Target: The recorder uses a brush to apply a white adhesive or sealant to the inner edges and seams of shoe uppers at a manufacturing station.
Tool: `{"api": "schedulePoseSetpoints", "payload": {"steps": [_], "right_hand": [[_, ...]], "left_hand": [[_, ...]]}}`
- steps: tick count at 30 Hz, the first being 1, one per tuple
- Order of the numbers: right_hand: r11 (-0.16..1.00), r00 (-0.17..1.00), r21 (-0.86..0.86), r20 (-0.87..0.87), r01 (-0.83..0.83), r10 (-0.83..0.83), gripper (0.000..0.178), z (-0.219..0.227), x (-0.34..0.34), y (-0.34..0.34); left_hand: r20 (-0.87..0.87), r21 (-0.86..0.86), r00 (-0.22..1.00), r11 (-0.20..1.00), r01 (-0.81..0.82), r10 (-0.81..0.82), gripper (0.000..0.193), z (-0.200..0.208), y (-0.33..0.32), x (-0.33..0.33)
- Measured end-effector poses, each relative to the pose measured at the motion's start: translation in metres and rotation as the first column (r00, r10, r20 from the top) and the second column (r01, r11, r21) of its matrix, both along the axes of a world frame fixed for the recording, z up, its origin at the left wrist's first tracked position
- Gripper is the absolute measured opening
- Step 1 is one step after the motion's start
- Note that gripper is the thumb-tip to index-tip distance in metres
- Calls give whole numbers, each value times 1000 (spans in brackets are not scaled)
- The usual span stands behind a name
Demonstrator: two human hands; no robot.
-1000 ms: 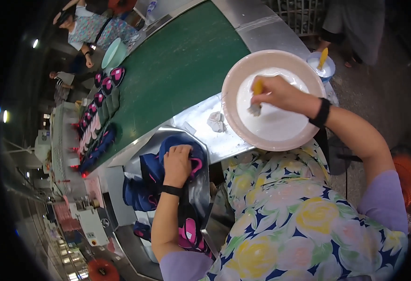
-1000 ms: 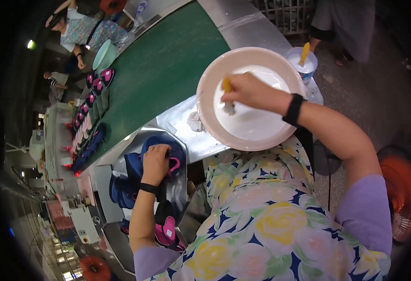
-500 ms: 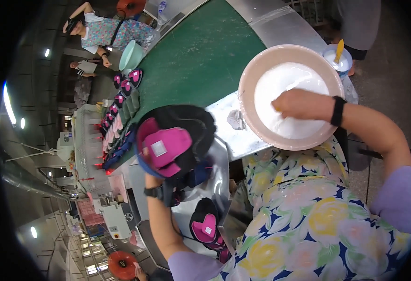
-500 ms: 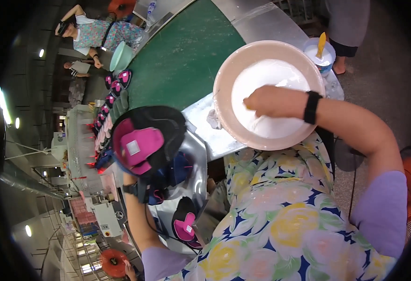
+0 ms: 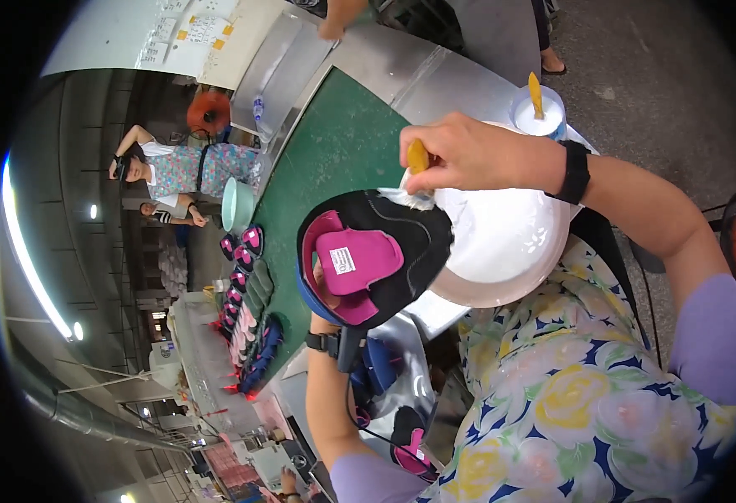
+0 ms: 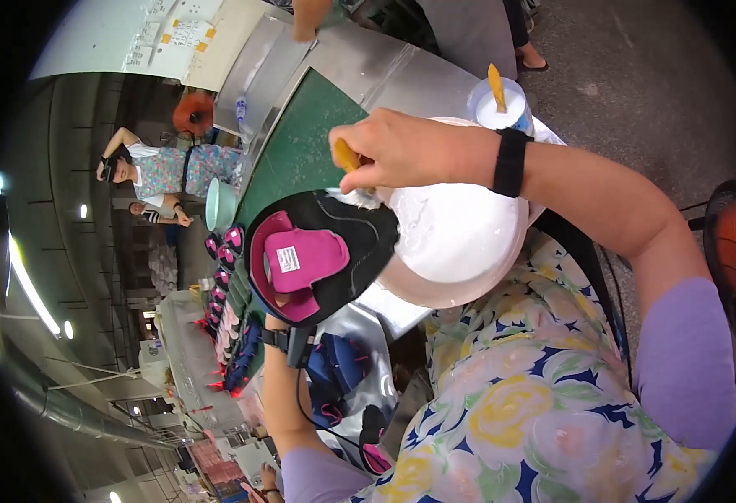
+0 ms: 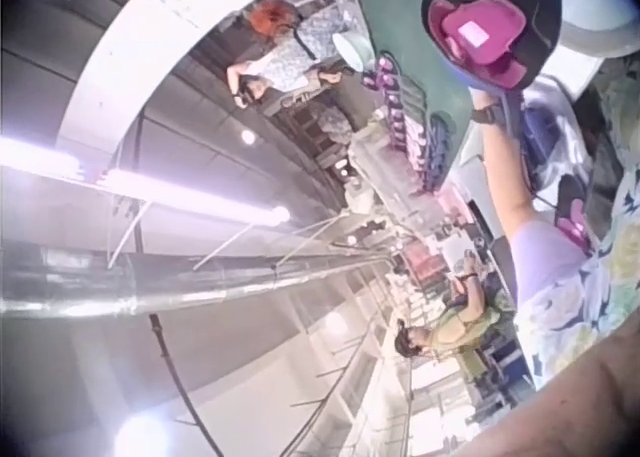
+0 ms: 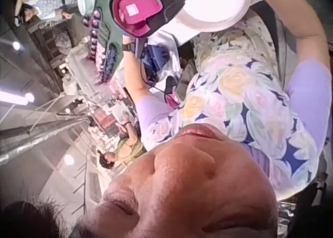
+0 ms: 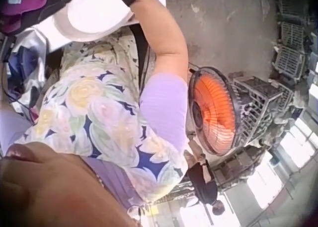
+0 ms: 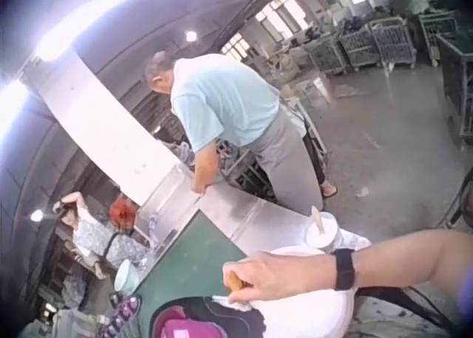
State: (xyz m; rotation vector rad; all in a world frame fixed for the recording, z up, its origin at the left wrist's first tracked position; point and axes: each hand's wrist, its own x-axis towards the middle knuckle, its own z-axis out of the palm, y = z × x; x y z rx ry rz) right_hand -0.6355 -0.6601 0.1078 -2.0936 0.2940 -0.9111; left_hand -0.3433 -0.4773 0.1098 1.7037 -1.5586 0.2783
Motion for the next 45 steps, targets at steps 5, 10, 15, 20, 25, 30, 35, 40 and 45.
{"api": "schedulePoseSetpoints", "payload": {"steps": [5, 10, 15, 20, 25, 30, 35, 40, 45], "right_hand": [[960, 970, 159, 44, 229, -239, 34, -16, 0, 9], [893, 948, 344, 24, 290, -317, 37, -27, 12, 28], [774, 966, 611, 55, 166, -251, 36, -36, 22, 43], [744, 969, 648, 42, 160, -245, 33, -34, 24, 54], [721, 984, 686, 44, 97, -175, 32, -29, 23, 67], [779, 972, 626, 158, 40, -176, 26, -27, 13, 63], [964, 965, 243, 210, 105, -158, 21, -20, -4, 45], [975, 825, -200, 532, -96, 190, 17, -15, 18, 57], [887, 852, -445, 413, -120, 322, 16, -21, 40, 55]], "left_hand": [[13, -60, 1000, 998, 6, -5, 53, -10, 2, -29], [-9, -113, 1000, 994, 8, -9, 54, -25, 3, -46], [-38, -174, 999, 985, 13, -19, 54, -33, 0, -53], [-65, -234, 997, 972, 28, -44, 55, -35, -5, -53], [-57, -262, 995, 963, 66, -84, 55, -37, -11, -43], [141, -198, 990, 979, 54, -26, 50, -28, -10, -13], [-839, 79, 512, 891, 447, -183, 45, -53, 29, 47], [-857, 154, 462, 742, 652, -228, 50, -83, 55, 21], [-863, 152, 447, 724, 673, -235, 49, -109, 40, -5]]}}
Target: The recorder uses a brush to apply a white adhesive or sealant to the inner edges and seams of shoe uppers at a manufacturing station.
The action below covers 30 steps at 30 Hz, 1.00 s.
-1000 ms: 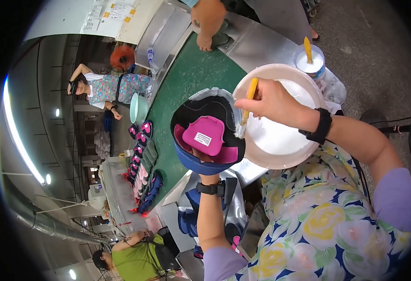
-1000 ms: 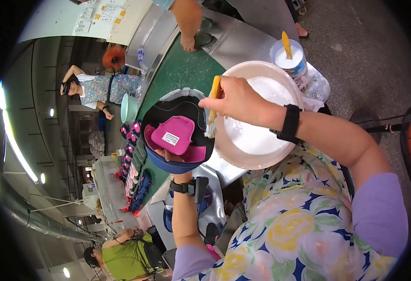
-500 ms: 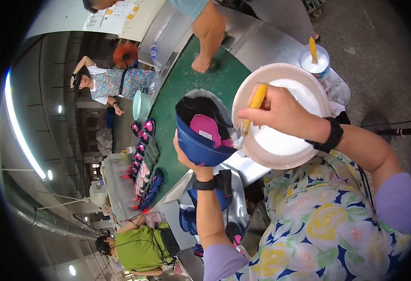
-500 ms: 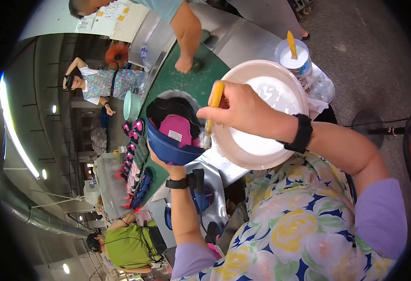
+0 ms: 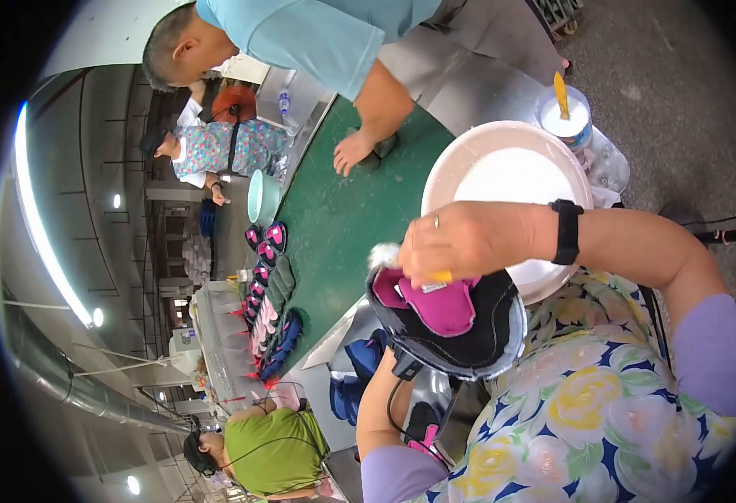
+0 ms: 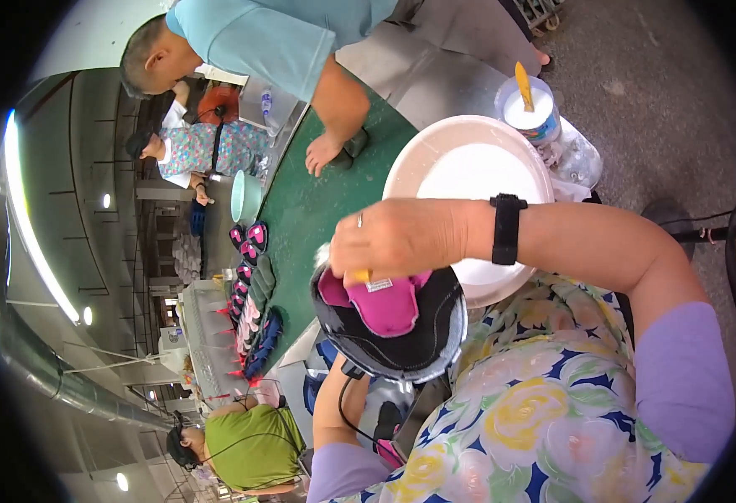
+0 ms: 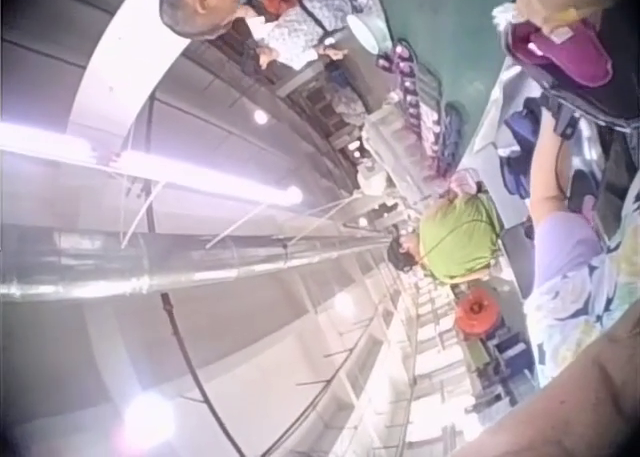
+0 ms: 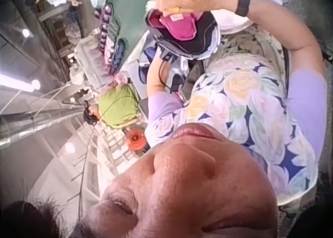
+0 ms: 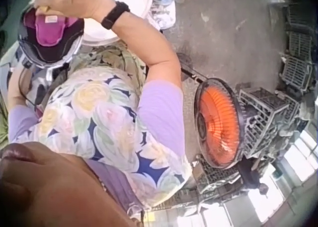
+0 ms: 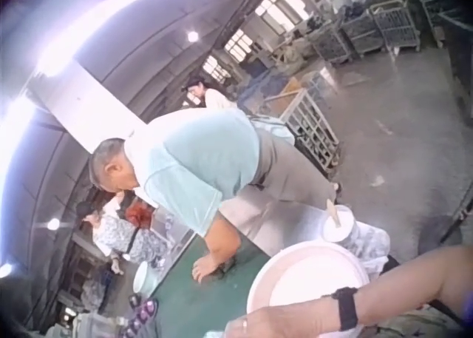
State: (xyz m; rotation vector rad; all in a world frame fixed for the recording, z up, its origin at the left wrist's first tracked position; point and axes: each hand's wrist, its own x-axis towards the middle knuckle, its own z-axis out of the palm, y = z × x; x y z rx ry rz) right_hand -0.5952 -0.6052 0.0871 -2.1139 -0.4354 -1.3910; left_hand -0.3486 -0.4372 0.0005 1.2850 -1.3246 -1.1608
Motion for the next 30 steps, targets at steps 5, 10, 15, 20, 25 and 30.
{"api": "schedulePoseSetpoints", "payload": {"steps": [5, 10, 15, 20, 25, 30], "right_hand": [[960, 932, 211, -349, 183, -101, 23, -2, -16, -14], [905, 778, 376, -622, 198, 88, 23, 10, -39, -20], [934, 965, 309, -241, 178, -104, 21, 10, -24, -14], [956, 895, 228, -440, 185, -69, 18, 4, -38, -16], [927, 968, 293, -161, 234, -194, 21, 4, -27, -14], [854, 806, 347, -578, 388, -132, 19, -6, -36, -23]], "left_hand": [[1, -3, 1000, 1000, -14, 14, 49, 8, 5, 10], [-16, 10, 1000, 1000, -19, 19, 49, 27, -3, 32], [-35, 35, 999, 999, -13, 14, 49, 30, 9, 33], [-38, 41, 999, 999, -15, 16, 49, 35, 16, 47], [-58, 63, 998, 998, -24, 28, 50, 37, 14, 41], [-66, 77, 997, 996, -32, 37, 50, 47, 14, 63]]}}
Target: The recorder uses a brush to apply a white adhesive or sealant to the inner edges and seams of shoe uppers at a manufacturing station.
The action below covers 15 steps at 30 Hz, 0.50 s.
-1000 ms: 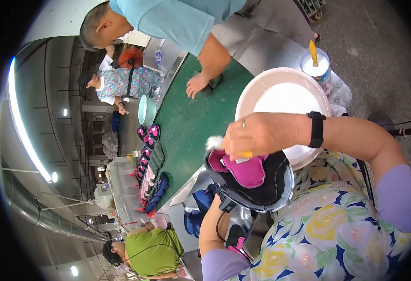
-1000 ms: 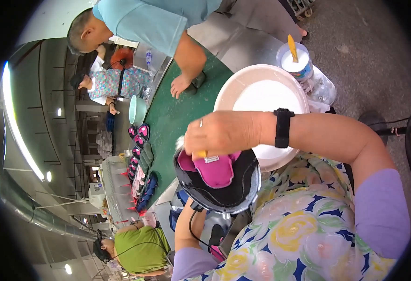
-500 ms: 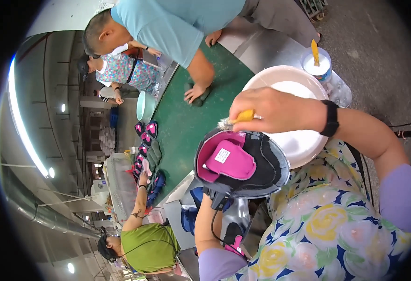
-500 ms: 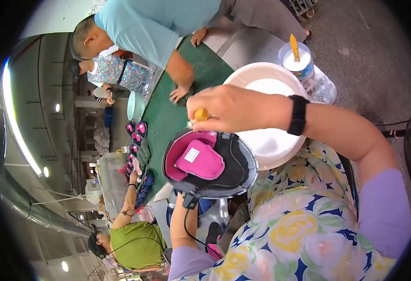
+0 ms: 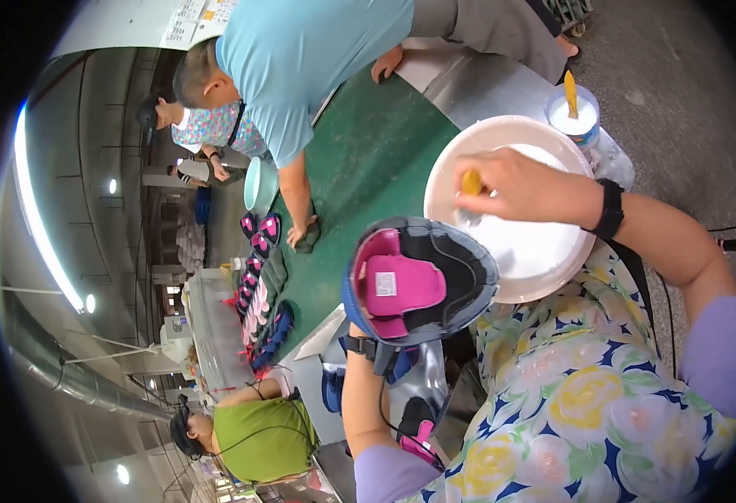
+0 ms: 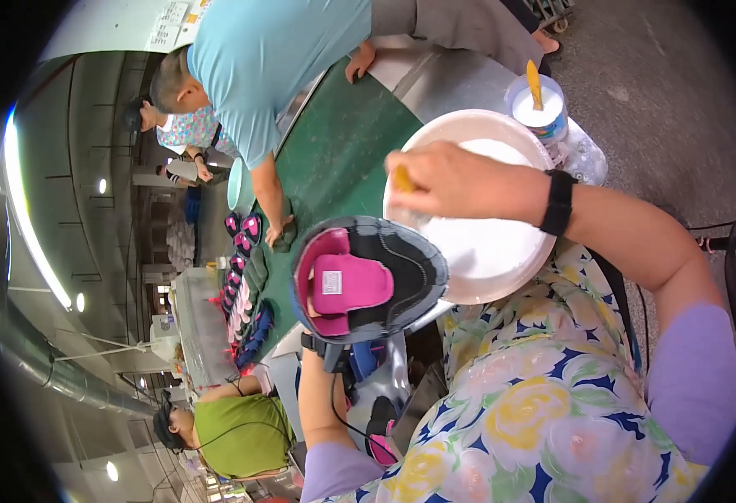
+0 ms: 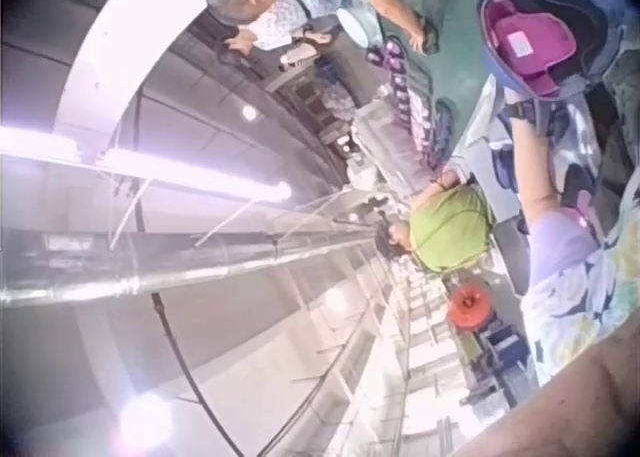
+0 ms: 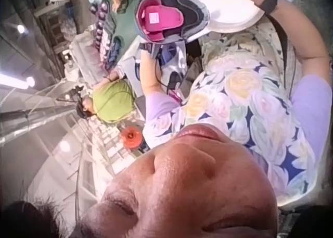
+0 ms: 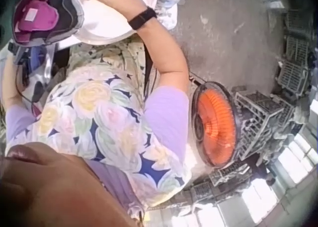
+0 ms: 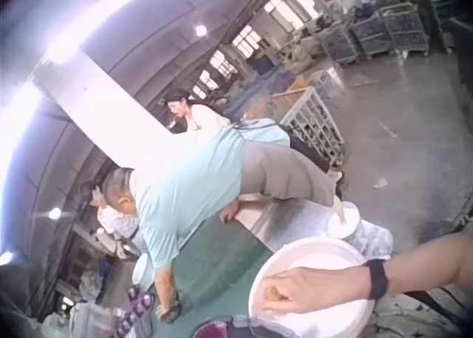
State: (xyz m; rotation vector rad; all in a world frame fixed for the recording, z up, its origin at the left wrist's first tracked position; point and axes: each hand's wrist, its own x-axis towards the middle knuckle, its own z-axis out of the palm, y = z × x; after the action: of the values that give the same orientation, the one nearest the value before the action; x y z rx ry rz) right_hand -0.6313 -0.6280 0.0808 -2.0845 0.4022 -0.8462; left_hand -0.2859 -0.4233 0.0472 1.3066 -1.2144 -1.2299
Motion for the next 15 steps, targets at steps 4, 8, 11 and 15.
{"api": "schedulePoseSetpoints", "payload": {"steps": [4, 8, 11, 15], "right_hand": [[982, 978, -189, -198, 24, -62, 21, -60, -8, -16], [975, 927, -206, -374, -84, 1, 20, -47, -13, -12], [989, 994, -125, -63, 76, -84, 19, -9, -16, -8], [1000, 961, -13, 275, -12, 15, 23, 9, 6, -1]], "left_hand": [[-10, 30, 1000, 999, -10, 11, 50, 25, -5, 19], [-23, 65, 999, 997, -36, 38, 50, 28, -3, 29], [-37, 87, 998, 996, -37, 40, 50, 34, -9, 34], [-354, 68, 931, 990, 121, -89, 49, 29, -39, 15]]}}
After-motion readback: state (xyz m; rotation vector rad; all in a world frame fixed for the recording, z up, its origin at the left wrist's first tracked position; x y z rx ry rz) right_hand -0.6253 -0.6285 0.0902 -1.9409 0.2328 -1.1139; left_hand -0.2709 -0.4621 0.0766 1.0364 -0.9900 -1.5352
